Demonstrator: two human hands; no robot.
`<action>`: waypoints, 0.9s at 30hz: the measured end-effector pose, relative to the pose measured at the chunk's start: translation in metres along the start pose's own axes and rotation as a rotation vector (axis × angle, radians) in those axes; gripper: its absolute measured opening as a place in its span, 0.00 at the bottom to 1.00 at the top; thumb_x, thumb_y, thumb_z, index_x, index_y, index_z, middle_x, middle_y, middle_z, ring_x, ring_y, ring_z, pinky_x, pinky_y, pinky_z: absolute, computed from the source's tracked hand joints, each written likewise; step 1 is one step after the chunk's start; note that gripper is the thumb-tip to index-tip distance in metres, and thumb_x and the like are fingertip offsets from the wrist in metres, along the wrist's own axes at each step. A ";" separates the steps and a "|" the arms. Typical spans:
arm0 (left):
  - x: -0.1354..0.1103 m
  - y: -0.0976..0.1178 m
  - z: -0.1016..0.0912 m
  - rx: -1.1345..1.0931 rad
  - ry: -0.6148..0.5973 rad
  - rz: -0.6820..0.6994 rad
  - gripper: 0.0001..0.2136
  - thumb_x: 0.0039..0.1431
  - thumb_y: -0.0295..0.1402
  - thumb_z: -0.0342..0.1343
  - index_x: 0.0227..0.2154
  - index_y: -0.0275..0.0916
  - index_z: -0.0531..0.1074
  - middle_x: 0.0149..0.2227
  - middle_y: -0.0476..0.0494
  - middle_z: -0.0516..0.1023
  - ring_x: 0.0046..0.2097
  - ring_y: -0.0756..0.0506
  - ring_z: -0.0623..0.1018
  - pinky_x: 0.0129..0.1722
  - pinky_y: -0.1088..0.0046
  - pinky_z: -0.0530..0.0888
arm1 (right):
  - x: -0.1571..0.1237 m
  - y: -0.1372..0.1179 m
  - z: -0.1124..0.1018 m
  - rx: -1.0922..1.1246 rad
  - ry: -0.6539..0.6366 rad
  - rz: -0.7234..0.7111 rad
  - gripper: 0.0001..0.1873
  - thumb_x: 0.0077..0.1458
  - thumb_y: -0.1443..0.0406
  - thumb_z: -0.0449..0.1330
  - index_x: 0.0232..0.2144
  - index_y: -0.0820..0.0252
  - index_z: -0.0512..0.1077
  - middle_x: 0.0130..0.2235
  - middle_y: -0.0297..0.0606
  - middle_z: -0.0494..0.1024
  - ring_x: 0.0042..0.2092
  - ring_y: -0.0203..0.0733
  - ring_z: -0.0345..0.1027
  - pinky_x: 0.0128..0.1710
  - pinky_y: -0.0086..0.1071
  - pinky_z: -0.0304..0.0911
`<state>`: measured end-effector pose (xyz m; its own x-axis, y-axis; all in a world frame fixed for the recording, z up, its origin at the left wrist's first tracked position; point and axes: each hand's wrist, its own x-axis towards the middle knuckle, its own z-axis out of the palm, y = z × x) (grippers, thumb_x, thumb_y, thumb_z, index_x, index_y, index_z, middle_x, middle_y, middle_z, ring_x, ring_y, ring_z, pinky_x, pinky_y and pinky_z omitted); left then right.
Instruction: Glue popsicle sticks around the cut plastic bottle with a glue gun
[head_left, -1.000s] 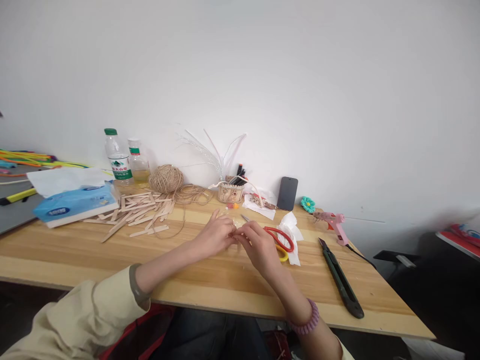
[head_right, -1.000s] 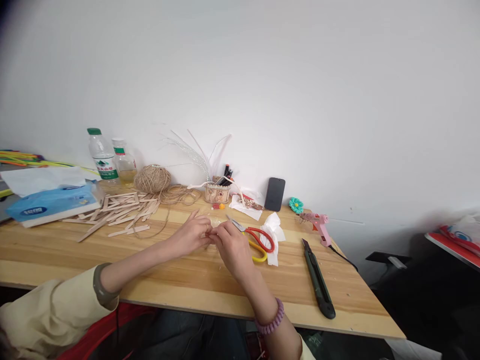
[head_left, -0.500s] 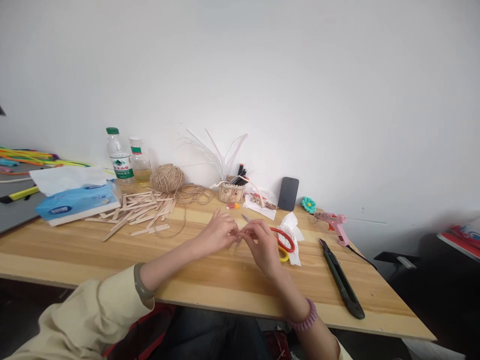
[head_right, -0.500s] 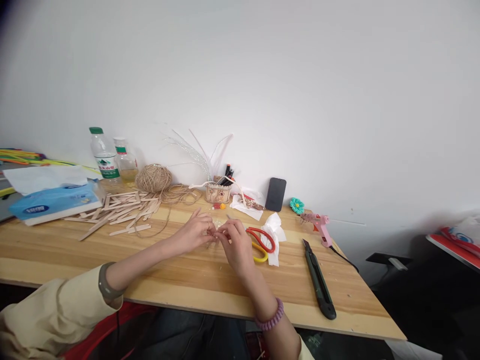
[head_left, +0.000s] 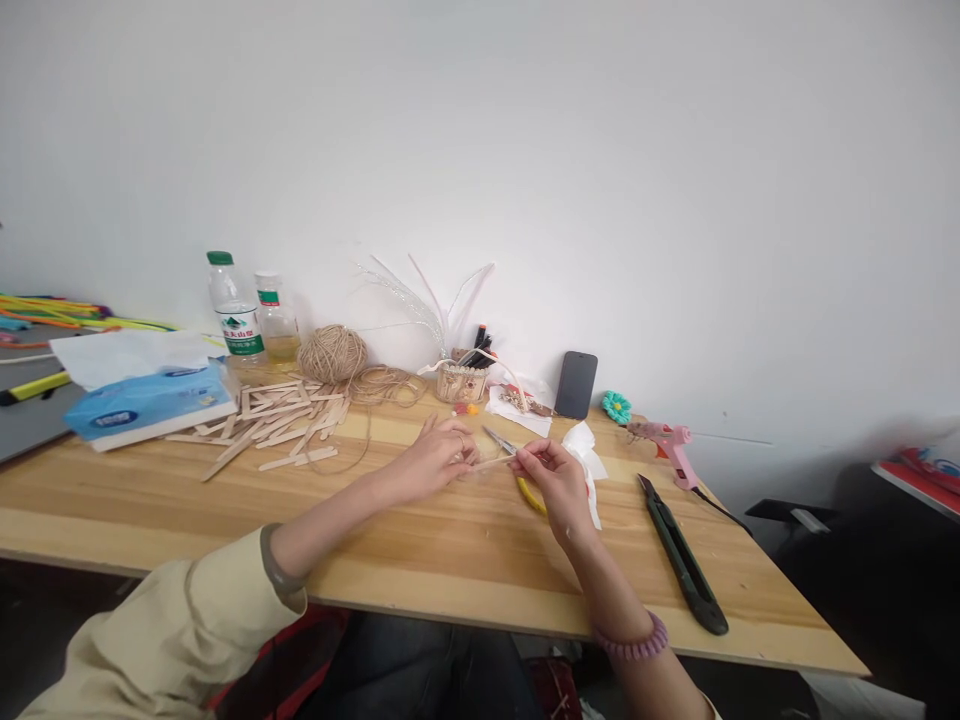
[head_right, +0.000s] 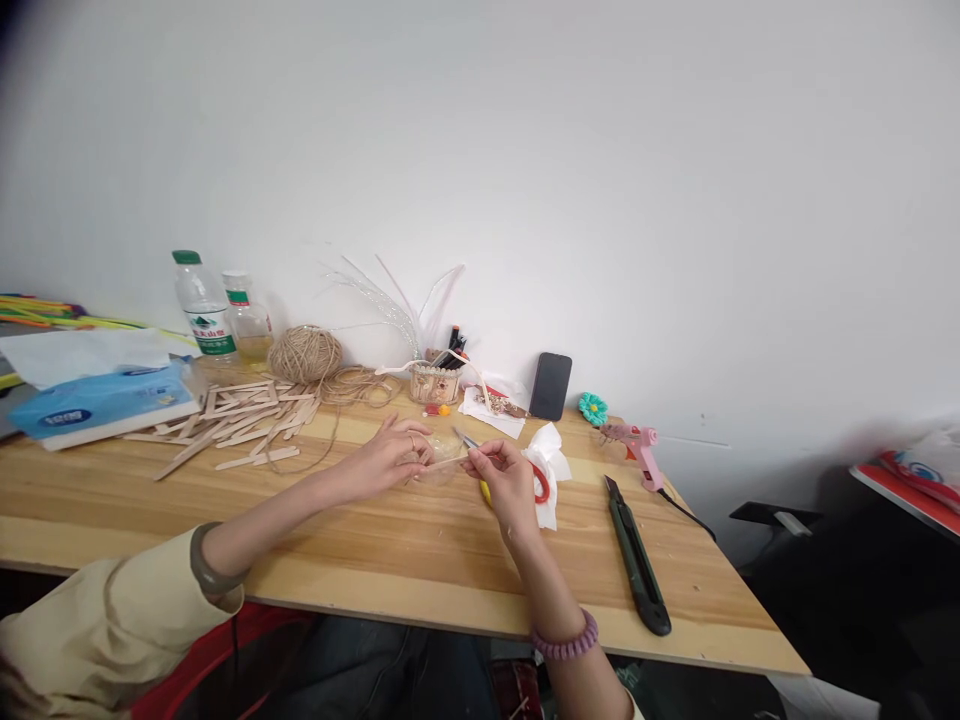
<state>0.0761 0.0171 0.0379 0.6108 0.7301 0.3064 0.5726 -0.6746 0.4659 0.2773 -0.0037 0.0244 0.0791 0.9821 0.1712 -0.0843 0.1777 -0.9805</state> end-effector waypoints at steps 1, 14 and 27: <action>0.000 -0.002 0.000 -0.012 -0.002 0.028 0.05 0.58 0.26 0.53 0.28 0.38 0.71 0.38 0.44 0.77 0.54 0.41 0.67 0.58 0.52 0.55 | 0.000 0.001 0.000 0.007 0.002 0.010 0.21 0.36 0.52 0.71 0.24 0.59 0.69 0.23 0.31 0.75 0.29 0.35 0.72 0.34 0.28 0.68; -0.001 -0.017 0.006 -0.035 0.050 0.108 0.14 0.65 0.34 0.43 0.39 0.39 0.75 0.46 0.38 0.76 0.52 0.43 0.70 0.58 0.56 0.58 | 0.004 0.010 0.009 -0.044 -0.035 -0.012 0.21 0.41 0.50 0.66 0.26 0.58 0.65 0.26 0.32 0.74 0.32 0.38 0.73 0.35 0.32 0.69; -0.001 -0.014 0.006 -0.074 0.059 0.076 0.15 0.65 0.33 0.42 0.41 0.40 0.75 0.46 0.39 0.76 0.51 0.43 0.71 0.60 0.52 0.54 | 0.011 0.006 -0.001 -0.432 -0.049 -0.211 0.18 0.45 0.50 0.62 0.30 0.57 0.70 0.29 0.36 0.75 0.30 0.41 0.69 0.31 0.34 0.64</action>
<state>0.0707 0.0256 0.0264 0.6168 0.6836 0.3902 0.4828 -0.7201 0.4984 0.2788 0.0077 0.0204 0.0027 0.9310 0.3650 0.3499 0.3411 -0.8725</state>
